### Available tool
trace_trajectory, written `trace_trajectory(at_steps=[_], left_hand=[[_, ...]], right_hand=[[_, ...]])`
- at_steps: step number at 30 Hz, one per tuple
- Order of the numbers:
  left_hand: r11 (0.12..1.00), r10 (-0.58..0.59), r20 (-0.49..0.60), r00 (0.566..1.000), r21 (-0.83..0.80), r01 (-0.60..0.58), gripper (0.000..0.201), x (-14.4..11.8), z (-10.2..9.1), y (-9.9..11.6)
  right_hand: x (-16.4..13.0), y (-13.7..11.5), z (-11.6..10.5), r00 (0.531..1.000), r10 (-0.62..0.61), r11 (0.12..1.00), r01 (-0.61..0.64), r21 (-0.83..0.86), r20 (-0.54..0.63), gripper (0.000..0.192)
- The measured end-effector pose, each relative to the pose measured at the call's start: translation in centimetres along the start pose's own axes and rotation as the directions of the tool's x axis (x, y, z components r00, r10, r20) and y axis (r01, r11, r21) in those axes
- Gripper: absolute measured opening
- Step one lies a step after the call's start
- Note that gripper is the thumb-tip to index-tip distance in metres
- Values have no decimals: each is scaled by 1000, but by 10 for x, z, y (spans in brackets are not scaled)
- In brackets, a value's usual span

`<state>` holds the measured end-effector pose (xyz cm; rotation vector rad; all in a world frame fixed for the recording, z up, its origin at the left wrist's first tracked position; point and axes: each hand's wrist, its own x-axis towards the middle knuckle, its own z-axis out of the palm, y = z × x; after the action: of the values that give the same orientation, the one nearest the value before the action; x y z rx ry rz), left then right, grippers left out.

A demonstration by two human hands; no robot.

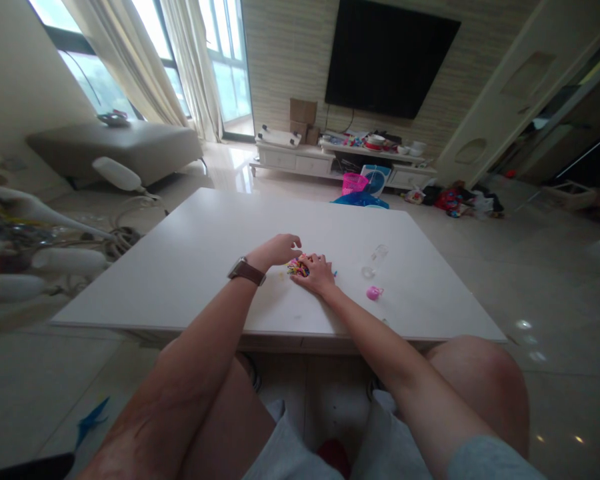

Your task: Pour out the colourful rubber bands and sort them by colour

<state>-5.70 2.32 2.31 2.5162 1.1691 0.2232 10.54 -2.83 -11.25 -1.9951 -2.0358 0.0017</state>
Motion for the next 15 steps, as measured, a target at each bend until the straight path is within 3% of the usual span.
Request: trace_trajectory(at_steps=[4, 9, 15], left_hand=[[1000, -21, -13, 1000, -2, 21, 34, -3, -5, -1], [998, -56, -85, 995, -45, 52, 32, -7, -17, -9], [978, -172, -236, 956, -157, 137, 28, -11, -29, -17]], right_hand=[[13, -3, 4, 1000, -11, 1000, 11, -11, -20, 40], [39, -15, 8, 1000, 8, 1000, -8, 23, -2, 30], [79, -72, 20, 996, -81, 978, 87, 189, -38, 27]])
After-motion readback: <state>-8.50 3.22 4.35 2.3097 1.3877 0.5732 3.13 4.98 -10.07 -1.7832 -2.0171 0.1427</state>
